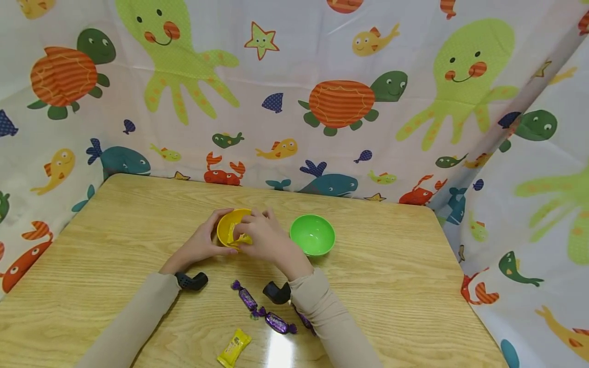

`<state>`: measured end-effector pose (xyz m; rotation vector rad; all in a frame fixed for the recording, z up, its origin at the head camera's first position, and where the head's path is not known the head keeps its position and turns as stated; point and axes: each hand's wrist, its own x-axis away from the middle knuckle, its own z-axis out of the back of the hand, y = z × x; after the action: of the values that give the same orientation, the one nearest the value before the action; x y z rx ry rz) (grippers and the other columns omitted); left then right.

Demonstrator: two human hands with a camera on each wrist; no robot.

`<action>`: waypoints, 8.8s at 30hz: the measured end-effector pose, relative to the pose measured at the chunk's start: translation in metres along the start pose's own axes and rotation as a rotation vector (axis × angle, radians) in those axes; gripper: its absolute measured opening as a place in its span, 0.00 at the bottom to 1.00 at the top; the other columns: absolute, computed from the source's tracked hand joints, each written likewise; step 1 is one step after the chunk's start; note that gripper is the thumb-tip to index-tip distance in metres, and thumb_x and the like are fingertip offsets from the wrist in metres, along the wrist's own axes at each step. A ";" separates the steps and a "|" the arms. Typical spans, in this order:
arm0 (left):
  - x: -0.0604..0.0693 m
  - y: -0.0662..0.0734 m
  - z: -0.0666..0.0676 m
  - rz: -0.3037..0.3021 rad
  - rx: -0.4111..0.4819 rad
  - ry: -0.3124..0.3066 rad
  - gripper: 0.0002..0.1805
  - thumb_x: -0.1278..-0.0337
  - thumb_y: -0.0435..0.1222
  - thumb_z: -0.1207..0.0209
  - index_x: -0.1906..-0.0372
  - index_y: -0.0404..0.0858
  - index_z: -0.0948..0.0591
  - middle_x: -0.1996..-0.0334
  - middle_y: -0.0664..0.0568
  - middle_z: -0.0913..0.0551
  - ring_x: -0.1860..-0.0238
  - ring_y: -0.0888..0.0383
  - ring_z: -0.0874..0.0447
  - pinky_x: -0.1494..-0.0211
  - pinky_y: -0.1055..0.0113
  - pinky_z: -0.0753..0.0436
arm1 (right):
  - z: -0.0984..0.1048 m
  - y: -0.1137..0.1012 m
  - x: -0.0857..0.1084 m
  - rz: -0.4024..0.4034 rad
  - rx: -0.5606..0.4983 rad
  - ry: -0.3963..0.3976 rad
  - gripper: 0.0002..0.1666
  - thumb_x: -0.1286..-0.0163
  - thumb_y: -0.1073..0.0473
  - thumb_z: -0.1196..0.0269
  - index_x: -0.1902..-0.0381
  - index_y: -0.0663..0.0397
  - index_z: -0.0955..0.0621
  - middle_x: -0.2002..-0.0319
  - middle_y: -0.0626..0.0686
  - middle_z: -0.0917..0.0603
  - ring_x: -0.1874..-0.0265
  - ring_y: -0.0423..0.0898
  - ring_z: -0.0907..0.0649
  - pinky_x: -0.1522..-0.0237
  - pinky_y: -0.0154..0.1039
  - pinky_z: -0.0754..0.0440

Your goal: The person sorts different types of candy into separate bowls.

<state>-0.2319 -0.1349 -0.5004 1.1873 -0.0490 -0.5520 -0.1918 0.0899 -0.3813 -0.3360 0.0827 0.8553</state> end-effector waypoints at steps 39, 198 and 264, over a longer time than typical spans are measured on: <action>0.001 0.004 -0.001 0.045 -0.038 0.016 0.58 0.61 0.46 0.20 0.25 0.45 0.42 0.29 0.51 0.35 0.27 0.53 0.40 0.24 0.49 0.44 | -0.049 -0.060 0.093 0.277 -0.050 -0.323 0.20 0.53 0.59 0.26 0.63 0.32 0.18 0.60 0.31 0.24 0.60 0.33 0.32 0.50 0.34 0.34; -0.088 0.132 -0.064 -0.071 -0.358 -0.482 0.49 0.34 0.48 0.38 0.20 0.38 0.54 0.21 0.46 0.56 0.21 0.52 0.60 0.22 0.56 0.52 | -0.058 -0.055 0.099 -0.183 0.174 -0.004 0.16 0.44 0.47 0.27 0.72 0.52 0.18 0.74 0.44 0.27 0.71 0.43 0.32 0.64 0.37 0.35; -0.068 0.062 -0.148 0.008 0.016 -0.060 0.59 0.51 0.42 0.26 0.21 0.35 0.53 0.25 0.42 0.45 0.29 0.47 0.40 0.27 0.50 0.39 | 0.079 0.030 0.104 -0.144 -0.111 -0.053 0.05 0.42 0.65 0.28 0.68 0.53 0.16 0.74 0.42 0.20 0.74 0.39 0.23 0.71 0.34 0.23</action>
<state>-0.2201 0.0385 -0.4859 1.1855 -0.1094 -0.5811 -0.1505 0.2093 -0.3356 -0.4179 -0.0380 0.7272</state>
